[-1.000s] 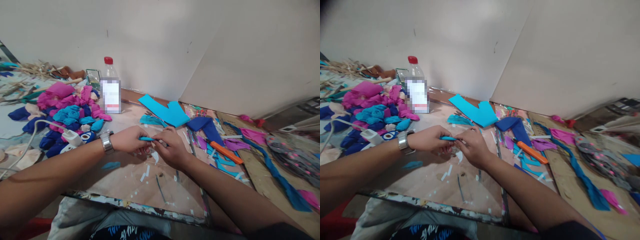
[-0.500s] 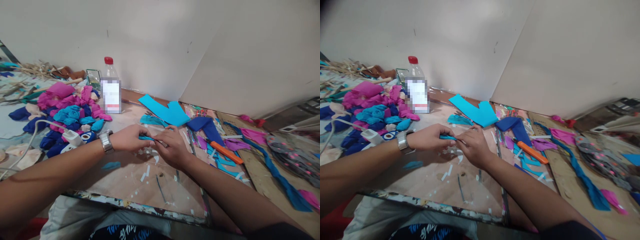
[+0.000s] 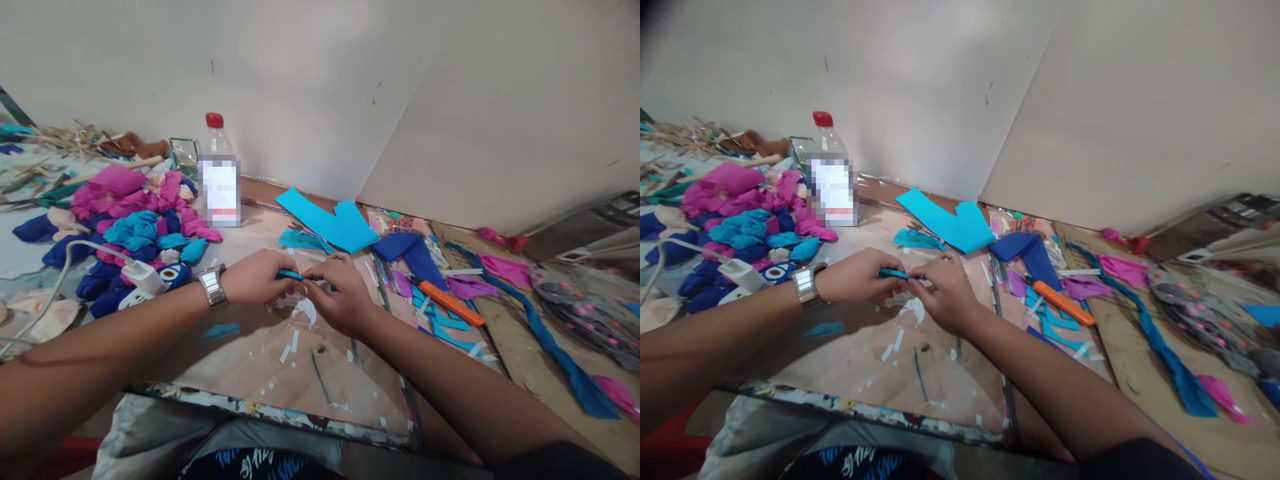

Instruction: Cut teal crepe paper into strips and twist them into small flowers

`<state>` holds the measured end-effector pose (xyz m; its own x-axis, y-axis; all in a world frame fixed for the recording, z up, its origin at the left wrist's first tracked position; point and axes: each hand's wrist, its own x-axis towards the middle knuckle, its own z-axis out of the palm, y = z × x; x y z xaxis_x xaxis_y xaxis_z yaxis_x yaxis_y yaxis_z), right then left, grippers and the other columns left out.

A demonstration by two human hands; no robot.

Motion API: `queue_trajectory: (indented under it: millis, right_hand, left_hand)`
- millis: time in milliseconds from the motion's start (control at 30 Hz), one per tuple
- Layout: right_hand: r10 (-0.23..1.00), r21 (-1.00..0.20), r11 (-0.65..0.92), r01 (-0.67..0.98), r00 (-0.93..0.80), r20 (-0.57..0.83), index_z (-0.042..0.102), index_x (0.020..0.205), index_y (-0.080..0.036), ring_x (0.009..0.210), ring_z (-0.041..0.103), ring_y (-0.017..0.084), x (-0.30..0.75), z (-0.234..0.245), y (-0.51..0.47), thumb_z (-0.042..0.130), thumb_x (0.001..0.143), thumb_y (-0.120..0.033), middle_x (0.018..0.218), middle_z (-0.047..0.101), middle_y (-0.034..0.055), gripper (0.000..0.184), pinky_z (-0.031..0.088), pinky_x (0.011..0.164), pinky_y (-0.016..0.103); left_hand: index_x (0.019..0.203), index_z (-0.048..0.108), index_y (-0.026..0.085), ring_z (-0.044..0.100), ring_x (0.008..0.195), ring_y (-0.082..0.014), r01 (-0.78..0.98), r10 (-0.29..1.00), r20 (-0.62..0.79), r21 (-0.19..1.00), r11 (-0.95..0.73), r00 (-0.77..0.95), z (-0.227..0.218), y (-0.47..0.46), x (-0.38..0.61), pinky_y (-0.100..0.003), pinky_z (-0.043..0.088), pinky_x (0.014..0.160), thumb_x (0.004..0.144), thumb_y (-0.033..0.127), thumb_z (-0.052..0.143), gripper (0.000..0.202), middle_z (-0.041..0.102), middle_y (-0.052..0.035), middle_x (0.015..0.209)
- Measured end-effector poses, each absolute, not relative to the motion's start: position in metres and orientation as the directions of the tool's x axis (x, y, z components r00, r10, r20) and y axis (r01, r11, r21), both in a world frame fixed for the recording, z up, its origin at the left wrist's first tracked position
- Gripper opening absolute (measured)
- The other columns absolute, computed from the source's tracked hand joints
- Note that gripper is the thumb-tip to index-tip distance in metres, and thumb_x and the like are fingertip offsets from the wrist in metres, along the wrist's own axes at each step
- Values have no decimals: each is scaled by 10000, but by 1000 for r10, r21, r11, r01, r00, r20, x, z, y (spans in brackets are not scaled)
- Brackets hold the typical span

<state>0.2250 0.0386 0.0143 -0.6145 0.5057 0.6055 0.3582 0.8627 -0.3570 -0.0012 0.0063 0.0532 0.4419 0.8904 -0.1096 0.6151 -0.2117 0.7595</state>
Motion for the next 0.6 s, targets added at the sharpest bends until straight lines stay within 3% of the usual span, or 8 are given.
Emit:
queue_trajectory:
  millis: [267, 467, 600]
  right_hand:
    - [480, -336, 877, 343, -639, 601, 718, 964, -239, 795, 730, 188, 226, 14, 39, 663, 997, -234, 876, 813, 1, 64, 376, 931, 427]
    - [487, -329, 874, 358, -646, 588, 726, 979, -240, 788, 724, 189, 226, 16, 38, 642, 1019, -272, 900, 823, 19, 99, 382, 955, 435]
    - [490, -325, 872, 367, -629, 603, 727, 944, -243, 756, 715, 180, 226, 14, 39, 655, 1000, -251, 851, 813, 1, 92, 379, 955, 429]
  left_hand:
    - [979, 724, 183, 707, 658, -178, 621, 879, -72, 735, -273, 472, 58, 5, -1, -265, 455, 629, 989, 466, 549, 332, 755, -24, 729]
    - [936, 662, 174, 681, 585, -160, 611, 886, -134, 768, -190, 444, 56, 7, -1, -267, 451, 611, 1035, 390, 443, 324, 731, -15, 706]
    - [998, 703, 177, 687, 659, -173, 618, 869, -76, 733, -283, 489, 56, 6, -2, -282, 446, 652, 1053, 449, 436, 386, 747, -27, 747]
